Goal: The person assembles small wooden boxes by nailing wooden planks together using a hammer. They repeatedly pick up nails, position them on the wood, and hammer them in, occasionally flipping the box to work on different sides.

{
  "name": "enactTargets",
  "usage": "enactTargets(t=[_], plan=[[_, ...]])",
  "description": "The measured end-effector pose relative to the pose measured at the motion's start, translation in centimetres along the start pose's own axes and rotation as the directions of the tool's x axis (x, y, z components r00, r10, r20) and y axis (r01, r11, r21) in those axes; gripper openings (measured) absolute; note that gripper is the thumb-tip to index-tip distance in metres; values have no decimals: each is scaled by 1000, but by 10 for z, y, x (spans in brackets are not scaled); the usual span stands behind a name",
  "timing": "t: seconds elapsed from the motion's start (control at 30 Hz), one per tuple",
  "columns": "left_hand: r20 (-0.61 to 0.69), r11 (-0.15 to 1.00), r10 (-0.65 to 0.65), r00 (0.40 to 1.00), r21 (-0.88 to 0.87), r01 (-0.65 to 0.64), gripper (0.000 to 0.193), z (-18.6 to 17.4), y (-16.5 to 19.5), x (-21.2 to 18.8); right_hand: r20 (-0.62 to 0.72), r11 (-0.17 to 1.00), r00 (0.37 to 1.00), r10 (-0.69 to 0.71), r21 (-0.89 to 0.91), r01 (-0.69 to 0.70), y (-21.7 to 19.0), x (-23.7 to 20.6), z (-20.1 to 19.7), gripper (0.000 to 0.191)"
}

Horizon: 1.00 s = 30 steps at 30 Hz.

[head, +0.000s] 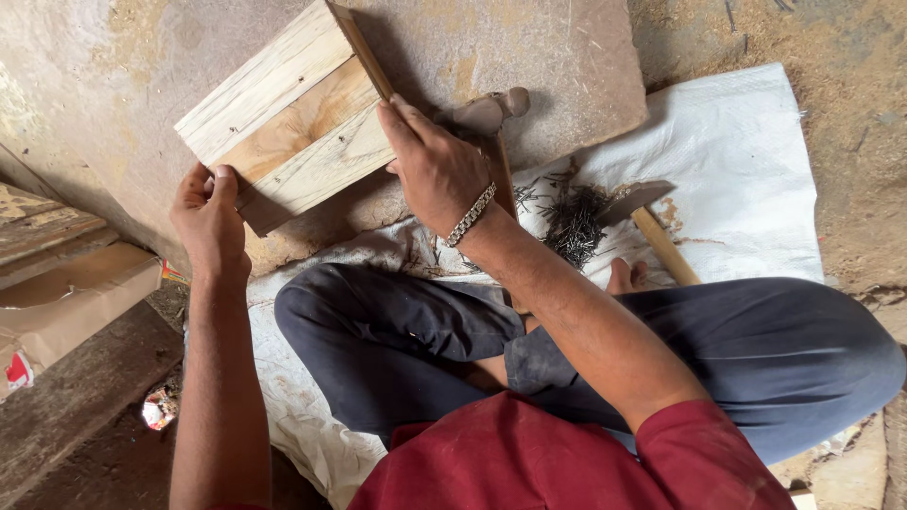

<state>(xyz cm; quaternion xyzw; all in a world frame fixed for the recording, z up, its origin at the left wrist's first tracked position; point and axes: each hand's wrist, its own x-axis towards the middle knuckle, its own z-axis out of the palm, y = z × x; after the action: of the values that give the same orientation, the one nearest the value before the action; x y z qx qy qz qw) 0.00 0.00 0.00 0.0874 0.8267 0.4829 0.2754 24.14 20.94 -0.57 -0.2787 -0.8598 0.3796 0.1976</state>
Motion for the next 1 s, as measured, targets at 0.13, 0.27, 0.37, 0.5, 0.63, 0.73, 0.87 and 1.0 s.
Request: enactTargets(t=[0.13, 0.27, 0.37, 0.5, 0.63, 0.73, 0.87, 1.0], plan=[[-14, 999, -34, 999, 14, 34, 31, 5, 7, -3, 65, 997, 996, 57, 40, -60, 5, -1, 5, 61], [-12, 999, -37, 999, 32, 38, 31, 14, 13, -1, 6, 1000, 1000, -2, 5, 2, 11, -2, 5, 61], [-10, 997, -52, 999, 62, 53, 31, 20, 37, 9, -23, 999, 999, -30, -21, 30, 9, 16, -11, 58], [-55, 984, -90, 994, 150, 97, 29, 11, 57, 9, -28, 998, 999, -25, 50, 27, 8, 26, -9, 51], [-86, 993, -93, 992, 64, 98, 25, 17, 30, -4, -30, 992, 993, -112, 56, 114, 34, 1, -8, 36], [-95, 994, -68, 993, 80, 76, 25, 1, 17, -20, -49, 987, 987, -156, 38, 158, 20, -5, -9, 31], [-34, 1000, 16, 999, 4, -16, 23, -4, 1, -40, -34, 981, 983, -182, 62, 184, 22, -10, -22, 43], [-78, 999, -34, 996, -10, 34, 23, -3, -10, -56, -24, 976, 975, -219, 11, 219, 21, -4, -24, 49]])
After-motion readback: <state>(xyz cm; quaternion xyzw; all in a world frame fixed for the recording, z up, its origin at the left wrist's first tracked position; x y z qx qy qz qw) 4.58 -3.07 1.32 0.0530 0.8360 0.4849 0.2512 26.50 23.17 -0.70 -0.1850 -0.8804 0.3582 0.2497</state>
